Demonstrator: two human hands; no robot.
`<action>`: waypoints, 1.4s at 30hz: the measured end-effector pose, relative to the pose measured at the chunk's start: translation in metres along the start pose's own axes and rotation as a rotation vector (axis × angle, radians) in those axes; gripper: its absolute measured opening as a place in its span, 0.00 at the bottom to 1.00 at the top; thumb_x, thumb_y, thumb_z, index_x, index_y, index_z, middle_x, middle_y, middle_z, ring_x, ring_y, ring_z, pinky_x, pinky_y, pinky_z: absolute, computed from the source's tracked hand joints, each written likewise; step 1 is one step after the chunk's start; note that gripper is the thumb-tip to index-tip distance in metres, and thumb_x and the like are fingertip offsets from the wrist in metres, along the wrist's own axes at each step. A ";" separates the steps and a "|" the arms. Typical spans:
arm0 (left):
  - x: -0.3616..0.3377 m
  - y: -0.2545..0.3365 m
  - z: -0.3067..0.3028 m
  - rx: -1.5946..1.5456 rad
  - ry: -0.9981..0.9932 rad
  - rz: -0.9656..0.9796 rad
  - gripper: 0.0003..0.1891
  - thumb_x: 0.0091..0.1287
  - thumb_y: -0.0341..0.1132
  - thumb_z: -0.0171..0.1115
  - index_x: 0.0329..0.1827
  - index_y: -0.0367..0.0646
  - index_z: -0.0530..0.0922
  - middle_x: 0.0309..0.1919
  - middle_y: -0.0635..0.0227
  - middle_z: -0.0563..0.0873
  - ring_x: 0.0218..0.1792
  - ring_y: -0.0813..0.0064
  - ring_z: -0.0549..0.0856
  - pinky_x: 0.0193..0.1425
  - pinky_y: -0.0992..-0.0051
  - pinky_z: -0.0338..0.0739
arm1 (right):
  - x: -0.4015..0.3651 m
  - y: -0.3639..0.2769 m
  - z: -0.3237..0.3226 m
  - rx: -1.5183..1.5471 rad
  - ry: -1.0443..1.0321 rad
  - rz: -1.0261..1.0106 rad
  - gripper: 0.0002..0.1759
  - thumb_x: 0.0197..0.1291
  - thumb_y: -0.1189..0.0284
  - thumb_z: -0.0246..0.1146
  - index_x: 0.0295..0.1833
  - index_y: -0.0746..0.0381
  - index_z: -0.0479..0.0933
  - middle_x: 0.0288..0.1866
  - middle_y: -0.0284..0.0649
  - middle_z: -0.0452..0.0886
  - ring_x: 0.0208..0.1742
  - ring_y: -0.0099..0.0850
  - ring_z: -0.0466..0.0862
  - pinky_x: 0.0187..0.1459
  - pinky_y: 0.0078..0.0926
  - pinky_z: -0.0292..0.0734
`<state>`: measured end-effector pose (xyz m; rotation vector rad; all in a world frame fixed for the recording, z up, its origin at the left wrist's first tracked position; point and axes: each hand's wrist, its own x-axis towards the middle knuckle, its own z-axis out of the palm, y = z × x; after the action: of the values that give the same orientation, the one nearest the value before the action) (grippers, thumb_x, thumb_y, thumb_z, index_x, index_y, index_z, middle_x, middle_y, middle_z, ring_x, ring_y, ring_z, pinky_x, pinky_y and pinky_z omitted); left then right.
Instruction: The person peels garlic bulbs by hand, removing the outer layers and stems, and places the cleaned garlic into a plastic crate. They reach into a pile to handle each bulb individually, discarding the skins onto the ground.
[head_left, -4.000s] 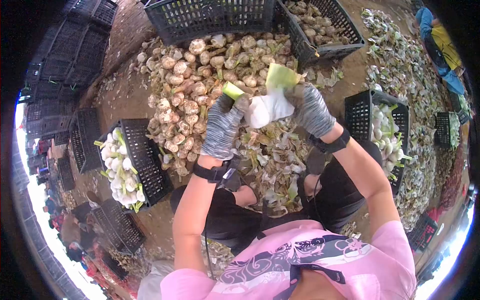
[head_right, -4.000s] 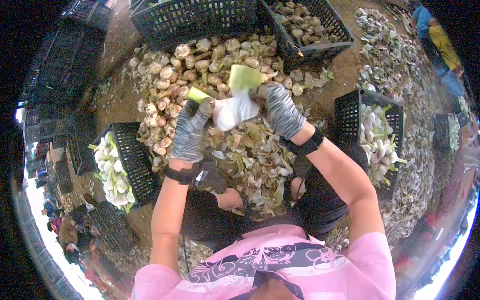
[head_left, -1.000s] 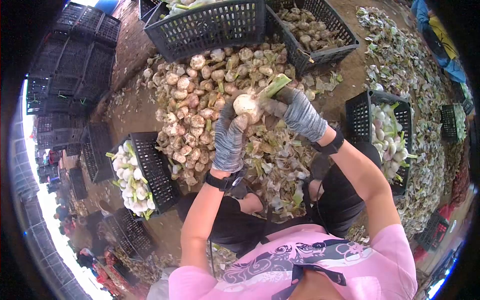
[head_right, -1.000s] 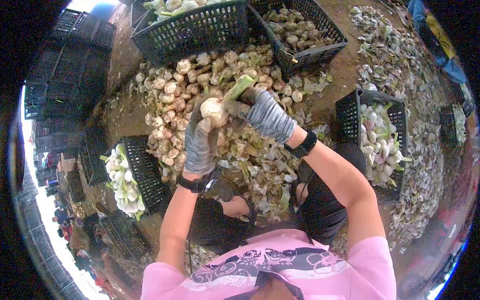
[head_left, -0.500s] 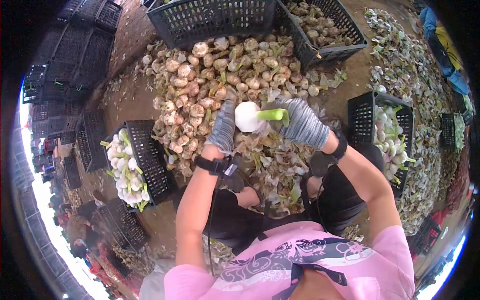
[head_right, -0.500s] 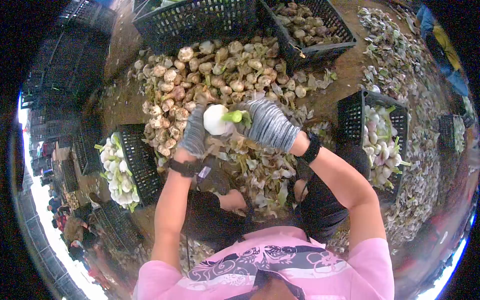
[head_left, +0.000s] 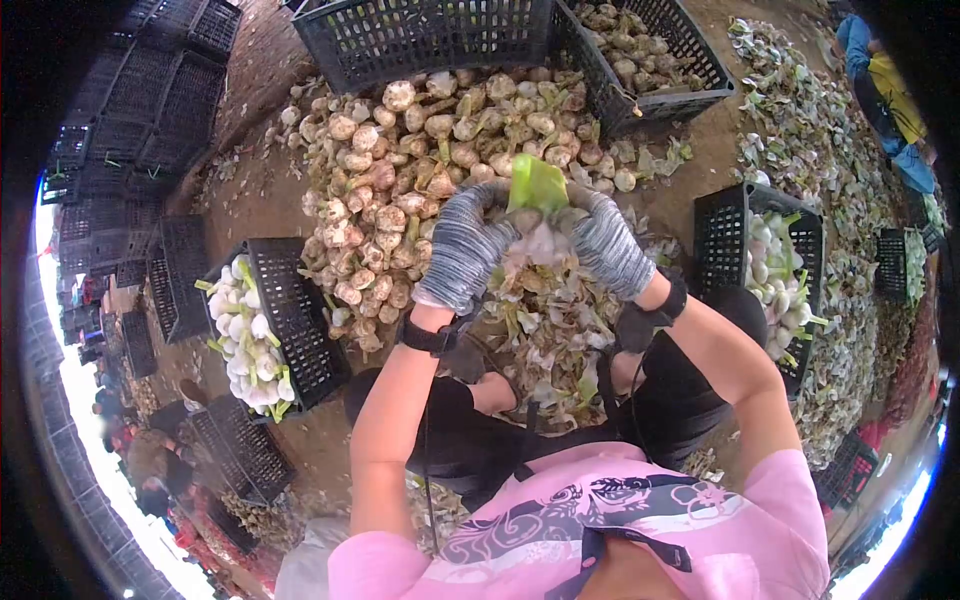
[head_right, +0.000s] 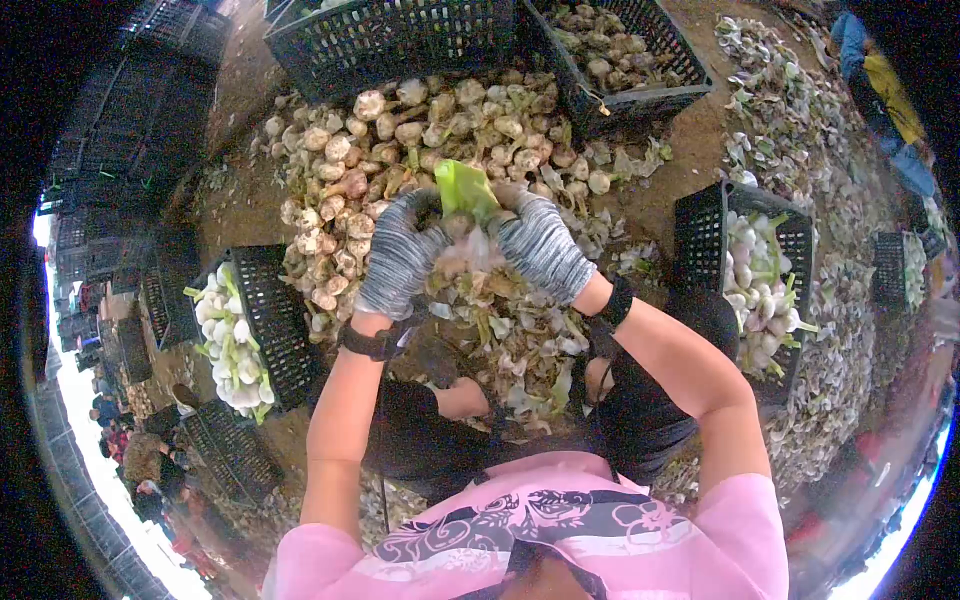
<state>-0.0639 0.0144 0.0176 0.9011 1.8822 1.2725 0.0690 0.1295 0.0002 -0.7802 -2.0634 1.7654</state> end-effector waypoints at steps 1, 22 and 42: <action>-0.001 -0.003 0.004 -0.159 0.031 -0.038 0.17 0.53 0.37 0.70 0.43 0.37 0.79 0.32 0.69 0.82 0.31 0.80 0.78 0.38 0.78 0.74 | 0.000 0.013 0.000 0.274 0.033 0.148 0.14 0.56 0.75 0.54 0.46 0.70 0.75 0.34 0.38 0.79 0.35 0.24 0.77 0.38 0.20 0.73; 0.007 -0.031 -0.016 -1.340 0.183 -0.250 0.12 0.64 0.35 0.58 0.45 0.37 0.75 0.43 0.62 0.82 0.47 0.68 0.82 0.49 0.70 0.82 | 0.020 0.001 -0.079 -0.009 -0.319 -0.472 0.26 0.55 0.65 0.63 0.58 0.63 0.66 0.50 0.38 0.74 0.45 0.28 0.77 0.47 0.26 0.74; -0.009 -0.008 0.004 -0.638 0.380 -0.056 0.11 0.61 0.32 0.63 0.44 0.37 0.77 0.34 0.71 0.82 0.30 0.85 0.78 0.33 0.83 0.74 | 0.039 0.002 -0.038 -0.466 0.108 -0.081 0.12 0.53 0.73 0.64 0.44 0.64 0.75 0.34 0.35 0.79 0.34 0.21 0.76 0.37 0.22 0.73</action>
<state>-0.0571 0.0071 0.0105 0.2801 1.5736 1.9495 0.0599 0.1831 0.0015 -0.8751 -2.4238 1.1809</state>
